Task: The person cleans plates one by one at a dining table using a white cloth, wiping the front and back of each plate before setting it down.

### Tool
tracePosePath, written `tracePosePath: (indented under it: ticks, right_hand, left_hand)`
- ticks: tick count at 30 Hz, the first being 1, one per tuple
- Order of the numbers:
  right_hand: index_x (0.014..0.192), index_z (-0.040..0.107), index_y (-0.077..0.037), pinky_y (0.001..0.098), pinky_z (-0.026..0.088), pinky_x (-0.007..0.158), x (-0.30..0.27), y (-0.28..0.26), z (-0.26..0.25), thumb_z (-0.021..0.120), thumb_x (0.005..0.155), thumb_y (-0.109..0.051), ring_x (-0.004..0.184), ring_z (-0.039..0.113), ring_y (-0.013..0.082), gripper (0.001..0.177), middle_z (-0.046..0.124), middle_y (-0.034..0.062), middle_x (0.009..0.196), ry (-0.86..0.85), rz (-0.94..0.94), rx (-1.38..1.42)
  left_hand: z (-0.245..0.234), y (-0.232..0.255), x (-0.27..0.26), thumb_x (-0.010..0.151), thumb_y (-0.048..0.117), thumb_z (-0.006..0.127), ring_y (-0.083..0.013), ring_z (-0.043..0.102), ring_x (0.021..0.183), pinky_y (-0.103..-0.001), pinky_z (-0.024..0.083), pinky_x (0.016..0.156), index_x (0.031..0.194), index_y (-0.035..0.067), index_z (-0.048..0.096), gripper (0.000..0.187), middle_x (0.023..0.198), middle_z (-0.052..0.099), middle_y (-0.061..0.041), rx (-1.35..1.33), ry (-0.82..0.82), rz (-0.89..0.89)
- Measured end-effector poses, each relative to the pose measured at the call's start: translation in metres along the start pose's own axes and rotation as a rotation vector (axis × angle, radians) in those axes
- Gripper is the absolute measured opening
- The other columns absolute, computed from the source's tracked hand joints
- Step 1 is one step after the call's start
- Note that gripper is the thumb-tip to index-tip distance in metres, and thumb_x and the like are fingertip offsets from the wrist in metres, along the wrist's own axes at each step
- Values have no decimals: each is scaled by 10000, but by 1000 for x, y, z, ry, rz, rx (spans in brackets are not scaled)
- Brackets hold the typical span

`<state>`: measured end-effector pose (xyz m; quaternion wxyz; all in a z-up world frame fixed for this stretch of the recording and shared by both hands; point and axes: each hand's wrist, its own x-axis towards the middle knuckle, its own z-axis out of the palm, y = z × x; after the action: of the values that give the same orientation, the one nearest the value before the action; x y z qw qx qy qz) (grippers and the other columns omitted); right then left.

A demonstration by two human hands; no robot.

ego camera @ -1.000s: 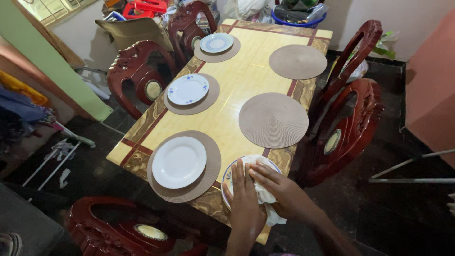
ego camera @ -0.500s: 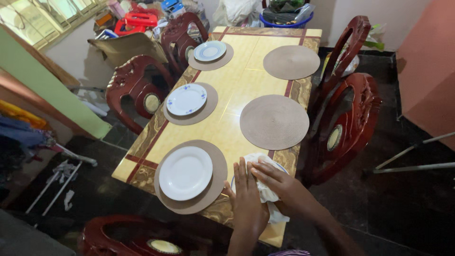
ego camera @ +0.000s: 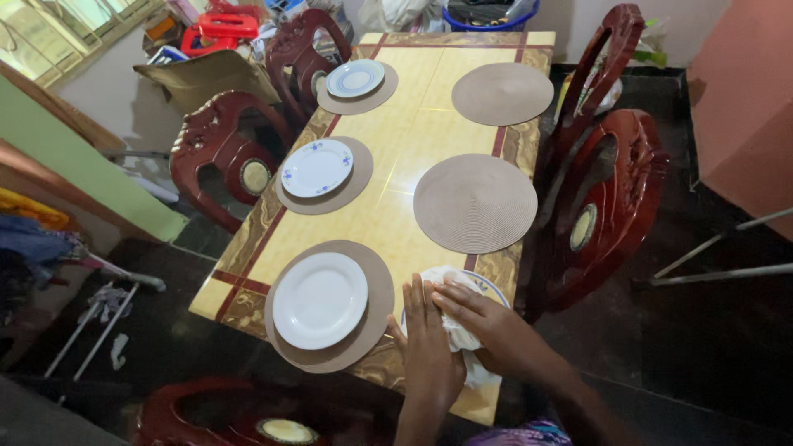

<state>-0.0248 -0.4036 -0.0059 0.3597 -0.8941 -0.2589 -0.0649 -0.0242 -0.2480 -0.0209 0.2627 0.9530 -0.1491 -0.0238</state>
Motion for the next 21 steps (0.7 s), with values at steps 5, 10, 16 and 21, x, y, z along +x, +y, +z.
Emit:
tracePosePath:
  ticks: [5, 10, 16, 21]
  right_hand:
    - [1518, 432, -58, 436, 404, 1152, 7, 33, -26, 818, 669, 0, 1482, 391, 353, 935, 435, 162, 1576, -9, -146, 92]
    - [1509, 459, -68, 437, 424, 1124, 5, 63, -37, 783, 659, 31, 1475, 407, 359, 915, 468, 152, 1569, -49, -125, 81]
    - [1522, 451, -68, 431, 424, 1143, 8, 100, -64, 778, 669, 33, 1472, 431, 349, 919, 448, 149, 1593, -92, -212, 105]
    - [1520, 438, -58, 429, 408, 1128, 14, 111, -73, 756, 631, 81, 1484, 376, 370, 955, 425, 156, 1593, -198, -274, 145]
  left_hand:
    - [7, 25, 21, 703, 31, 638, -346, -39, 1570, -665, 11, 1187, 1589, -24, 150, 1013, 1724, 8, -176, -21, 28, -47]
    - [40, 35, 35, 741, 46, 647, -378, 49, 1572, -699, 56, 1154, 1550, -57, 201, 930, 1683, 103, -225, -5, 202, -10]
    - [68, 58, 56, 803, 60, 633, -377, 119, 1563, -719, 51, 1152, 1571, -57, 185, 897, 1671, 150, -231, -89, 230, -78]
    - [78, 71, 57, 780, 64, 639, -360, 135, 1552, -723, 45, 1135, 1557, -46, 191, 904, 1656, 168, -235, -64, 262, -155]
